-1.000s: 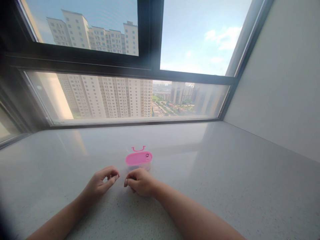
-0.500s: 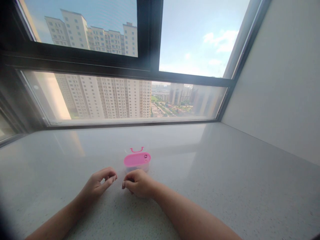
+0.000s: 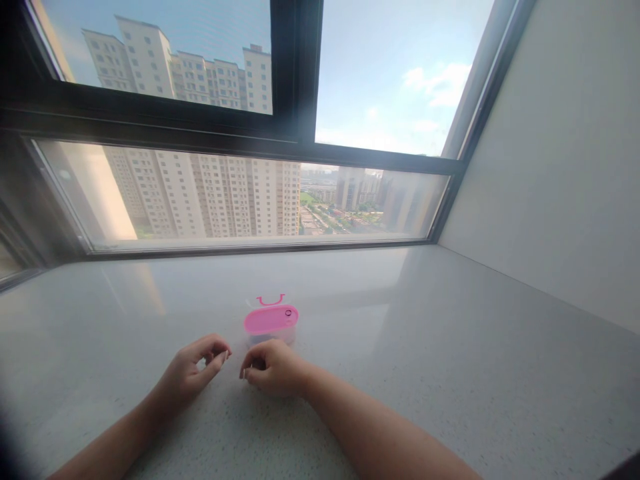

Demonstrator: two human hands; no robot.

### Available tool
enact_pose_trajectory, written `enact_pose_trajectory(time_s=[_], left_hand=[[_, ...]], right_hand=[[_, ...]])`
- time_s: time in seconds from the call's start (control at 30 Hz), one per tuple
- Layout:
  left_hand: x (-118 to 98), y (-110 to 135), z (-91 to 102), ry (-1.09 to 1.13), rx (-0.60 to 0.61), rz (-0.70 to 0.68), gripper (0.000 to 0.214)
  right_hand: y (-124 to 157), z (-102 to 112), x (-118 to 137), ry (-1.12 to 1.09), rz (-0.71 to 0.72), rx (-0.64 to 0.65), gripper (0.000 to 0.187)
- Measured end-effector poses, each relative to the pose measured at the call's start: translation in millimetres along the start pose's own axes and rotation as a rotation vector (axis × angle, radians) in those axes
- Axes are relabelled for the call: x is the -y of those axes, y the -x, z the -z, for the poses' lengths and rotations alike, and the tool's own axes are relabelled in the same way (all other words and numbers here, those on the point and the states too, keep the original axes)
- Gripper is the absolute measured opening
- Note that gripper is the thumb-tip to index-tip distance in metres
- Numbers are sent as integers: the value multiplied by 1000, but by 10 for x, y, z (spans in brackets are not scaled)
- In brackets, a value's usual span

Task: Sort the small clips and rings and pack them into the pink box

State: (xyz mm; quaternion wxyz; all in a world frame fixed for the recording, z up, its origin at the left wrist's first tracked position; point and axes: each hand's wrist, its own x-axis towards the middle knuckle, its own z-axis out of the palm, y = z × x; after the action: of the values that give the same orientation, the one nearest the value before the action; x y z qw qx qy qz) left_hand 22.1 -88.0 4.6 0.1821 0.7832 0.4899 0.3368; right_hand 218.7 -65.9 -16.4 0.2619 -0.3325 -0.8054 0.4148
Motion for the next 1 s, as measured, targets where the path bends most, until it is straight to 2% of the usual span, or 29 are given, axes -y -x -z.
enact_pose_trajectory(time_s=[0.43,0.7,1.0], left_hand=[[-25,-21,-14,-12,-18,-51,15],[-42,-5,7,-4,-14,-25,14],[-32,0,6,-3,-7,-31,16]], right_hand=[[2,14,29,9,-27,4,18],[-5,16,34,-3,-22,-19,12],[-1,0,16,0,-57,-2,14]])
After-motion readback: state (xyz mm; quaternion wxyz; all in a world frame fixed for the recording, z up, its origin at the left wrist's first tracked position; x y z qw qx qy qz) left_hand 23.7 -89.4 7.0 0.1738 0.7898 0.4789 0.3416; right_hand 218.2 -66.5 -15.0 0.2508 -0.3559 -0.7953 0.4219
